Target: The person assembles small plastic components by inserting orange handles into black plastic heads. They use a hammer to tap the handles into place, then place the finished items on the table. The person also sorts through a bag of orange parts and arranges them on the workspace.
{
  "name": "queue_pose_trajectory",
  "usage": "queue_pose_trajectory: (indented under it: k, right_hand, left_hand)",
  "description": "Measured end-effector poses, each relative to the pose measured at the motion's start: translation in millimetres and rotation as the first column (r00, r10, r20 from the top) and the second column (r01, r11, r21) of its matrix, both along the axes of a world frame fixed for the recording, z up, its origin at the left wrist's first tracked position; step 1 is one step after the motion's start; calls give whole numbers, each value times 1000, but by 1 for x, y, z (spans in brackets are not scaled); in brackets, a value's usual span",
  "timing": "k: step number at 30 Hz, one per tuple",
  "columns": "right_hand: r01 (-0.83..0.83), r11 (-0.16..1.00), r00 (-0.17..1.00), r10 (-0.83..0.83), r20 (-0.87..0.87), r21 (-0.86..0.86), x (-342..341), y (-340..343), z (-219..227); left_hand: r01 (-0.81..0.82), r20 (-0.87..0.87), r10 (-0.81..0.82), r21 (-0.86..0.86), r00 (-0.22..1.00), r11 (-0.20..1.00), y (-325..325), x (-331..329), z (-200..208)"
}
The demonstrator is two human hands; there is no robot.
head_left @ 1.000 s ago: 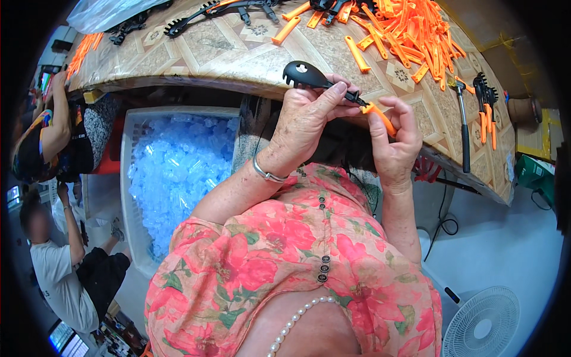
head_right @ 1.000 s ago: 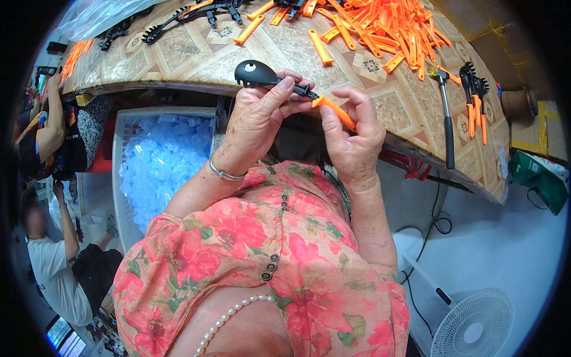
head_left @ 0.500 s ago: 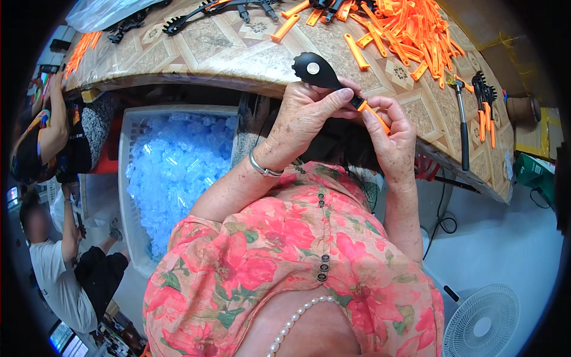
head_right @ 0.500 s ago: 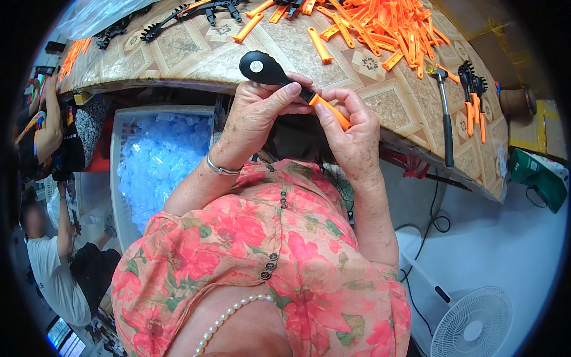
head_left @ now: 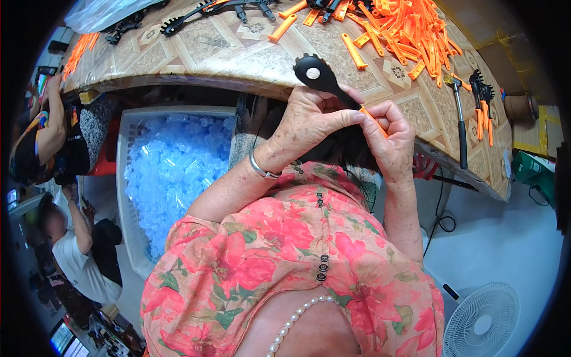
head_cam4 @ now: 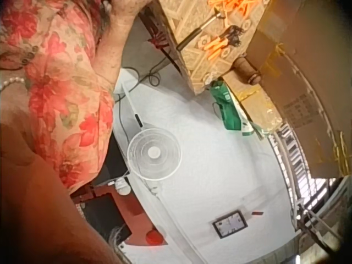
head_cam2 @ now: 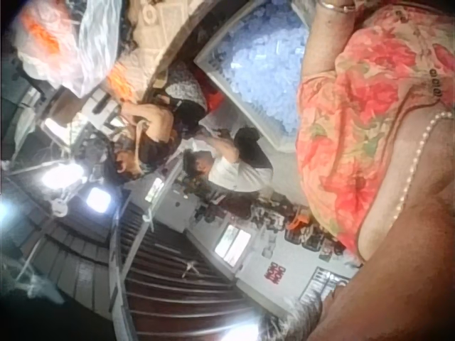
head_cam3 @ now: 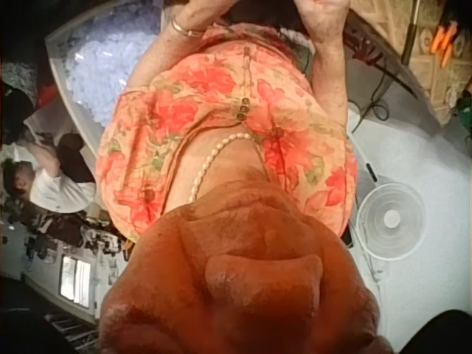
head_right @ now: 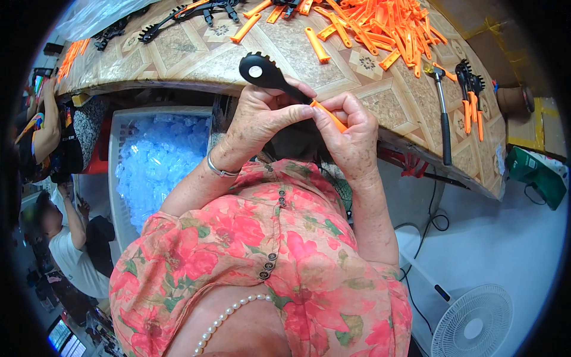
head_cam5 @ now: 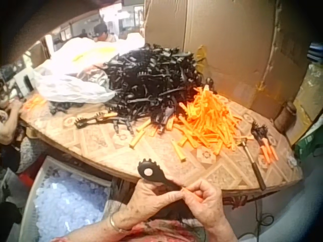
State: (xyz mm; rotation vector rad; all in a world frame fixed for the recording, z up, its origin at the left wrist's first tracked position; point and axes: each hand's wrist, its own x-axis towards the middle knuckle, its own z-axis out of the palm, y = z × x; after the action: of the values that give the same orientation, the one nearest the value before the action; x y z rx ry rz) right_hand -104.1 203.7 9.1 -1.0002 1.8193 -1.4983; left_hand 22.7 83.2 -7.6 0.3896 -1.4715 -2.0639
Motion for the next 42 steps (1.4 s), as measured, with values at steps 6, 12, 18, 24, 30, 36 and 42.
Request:
queue_pose_trajectory:
  k: [6,12,18,24,30,36,42]
  right_hand:
    - [-24,998,995,19,98,52,4,-1,1]
    - [15,999,992,-8,-129,50,7,-2,3]
    - [42,993,786,-103,-609,-113,13,-8,6]
    - [-68,978,447,-148,-882,-199,10,-7,-10]
    - [-130,979,456,-84,-886,-160,7,-8,-9]
    - [-7,1000,721,-5,-693,-15,-18,-13,25]
    - [272,958,276,-168,-947,-90,-93,-53,11]
  left_hand:
    - [26,92,-39,138,995,990,5,4,-2]
    - [38,100,-53,153,994,988,4,5,1]
    - [27,54,-39,215,998,976,7,5,-5]
    - [58,171,-84,154,982,986,-4,12,14]
    - [90,92,-121,285,988,954,-11,17,8]
    - [37,-39,-27,286,999,957,-24,21,6]
    - [-16,-97,45,283,994,959,-25,19,2]
